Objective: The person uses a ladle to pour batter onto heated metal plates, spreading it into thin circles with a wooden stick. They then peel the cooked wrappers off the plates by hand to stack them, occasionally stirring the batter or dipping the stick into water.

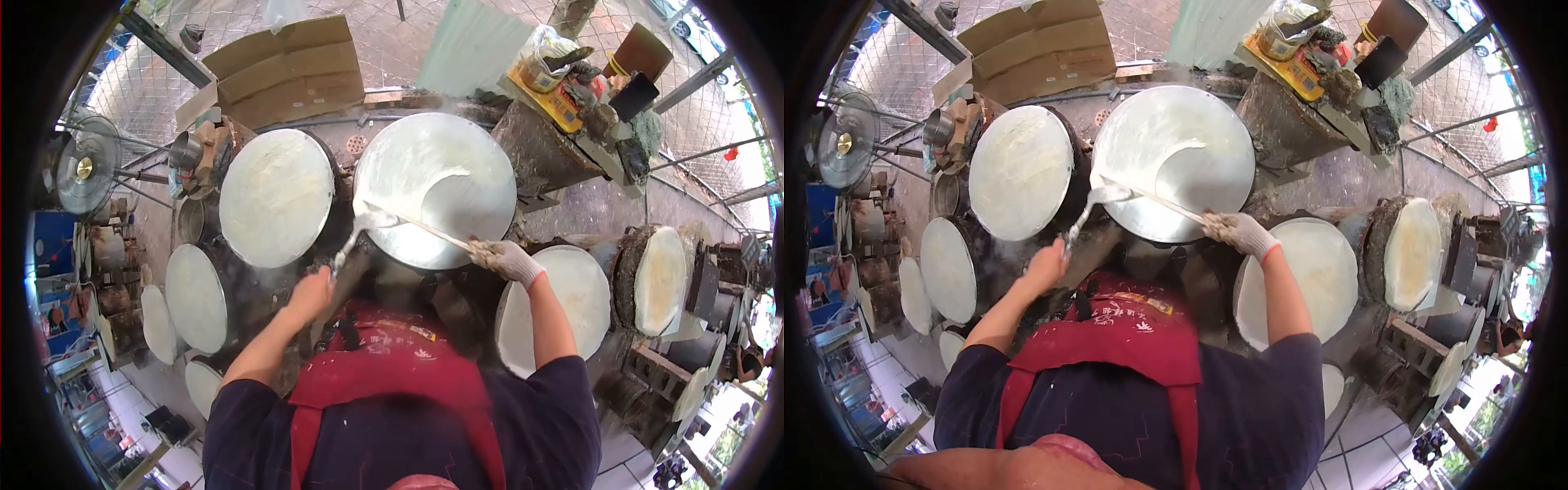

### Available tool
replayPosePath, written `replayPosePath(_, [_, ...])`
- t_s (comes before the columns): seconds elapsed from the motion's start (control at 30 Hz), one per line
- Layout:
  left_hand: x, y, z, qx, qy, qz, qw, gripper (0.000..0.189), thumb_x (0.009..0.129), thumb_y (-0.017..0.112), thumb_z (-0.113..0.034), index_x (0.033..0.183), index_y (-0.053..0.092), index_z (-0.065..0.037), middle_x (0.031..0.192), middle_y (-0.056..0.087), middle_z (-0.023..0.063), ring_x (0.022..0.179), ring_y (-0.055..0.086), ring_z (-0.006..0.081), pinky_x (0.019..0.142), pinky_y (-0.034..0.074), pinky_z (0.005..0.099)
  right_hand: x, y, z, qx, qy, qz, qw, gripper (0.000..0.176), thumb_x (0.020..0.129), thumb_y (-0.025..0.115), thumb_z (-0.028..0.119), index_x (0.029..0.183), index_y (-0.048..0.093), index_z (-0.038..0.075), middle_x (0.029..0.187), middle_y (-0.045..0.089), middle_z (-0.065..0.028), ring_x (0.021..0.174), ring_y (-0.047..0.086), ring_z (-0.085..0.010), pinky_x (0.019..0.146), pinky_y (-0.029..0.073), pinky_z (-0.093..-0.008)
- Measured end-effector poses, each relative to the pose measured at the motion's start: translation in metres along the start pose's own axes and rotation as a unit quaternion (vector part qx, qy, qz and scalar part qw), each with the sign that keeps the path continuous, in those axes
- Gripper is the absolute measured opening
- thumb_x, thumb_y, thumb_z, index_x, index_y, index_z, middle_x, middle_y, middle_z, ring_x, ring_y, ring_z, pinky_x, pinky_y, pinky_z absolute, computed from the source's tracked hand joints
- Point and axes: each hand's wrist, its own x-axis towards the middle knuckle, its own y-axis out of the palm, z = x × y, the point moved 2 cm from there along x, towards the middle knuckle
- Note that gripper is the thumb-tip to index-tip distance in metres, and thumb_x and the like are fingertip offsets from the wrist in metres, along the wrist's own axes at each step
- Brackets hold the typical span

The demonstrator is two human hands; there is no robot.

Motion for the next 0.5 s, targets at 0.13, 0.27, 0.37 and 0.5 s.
replayPosePath(0.13, [-0.015, 0.027, -0.002, -0.082, 0.057, 0.061, 0.993, 0.022, 0.091, 0.050, -0.022, 0.094, 0.045, -0.001, 0.073, 0.060, 0.0278, 0.073, 0.060, 0.0465, 0.066, 0.045, 0.0560, -0.067, 0.078, -0.023, 0.006, -0.069, -0.122, 0.990, 0.041, 0.091, 0.059, 0.014, 0.127, 0.050, -0.001, 0.087, 0.057, -0.0001, 0.072, 0.054, -0.0065, 0.061, 0.046, -0.0181])
replayPosePath(0.27, [-0.001, -0.019, 0.004, -0.233, 0.129, 0.076, 0.961, 0.019, 0.089, 0.055, -0.019, 0.089, 0.051, -0.001, 0.073, 0.058, 0.0249, 0.070, 0.057, 0.0436, 0.063, 0.045, 0.0452, -0.022, 0.170, -0.071, 0.221, -0.057, -0.051, 0.972, 0.029, 0.093, 0.055, 0.034, 0.107, 0.058, 0.009, 0.060, 0.041, 0.0056, 0.042, 0.037, -0.0058, 0.037, 0.030, -0.0212])
replayPosePath(0.37, [-0.006, -0.058, 0.029, -0.316, 0.157, -0.047, 0.935, 0.015, 0.089, 0.056, -0.015, 0.090, 0.053, -0.001, 0.065, 0.054, 0.0137, 0.058, 0.054, 0.0242, 0.056, 0.042, 0.0366, 0.057, 0.246, -0.050, 0.239, -0.103, -0.121, 0.958, 0.024, 0.092, 0.057, 0.033, 0.103, 0.059, 0.012, 0.060, 0.044, 0.0051, 0.041, 0.038, -0.0064, 0.037, 0.032, -0.0212])
replayPosePath(0.5, [-0.008, -0.083, 0.076, -0.559, 0.088, -0.007, 0.824, 0.009, 0.096, 0.048, -0.012, 0.095, 0.052, -0.005, 0.059, 0.041, -0.0060, 0.045, 0.036, 0.0016, 0.040, 0.029, 0.0192, 0.174, 0.282, -0.082, 0.116, -0.147, -0.323, 0.928, 0.018, 0.091, 0.058, 0.031, 0.096, 0.060, 0.014, 0.064, 0.051, 0.0036, 0.045, 0.044, -0.0075, 0.040, 0.036, -0.0223])
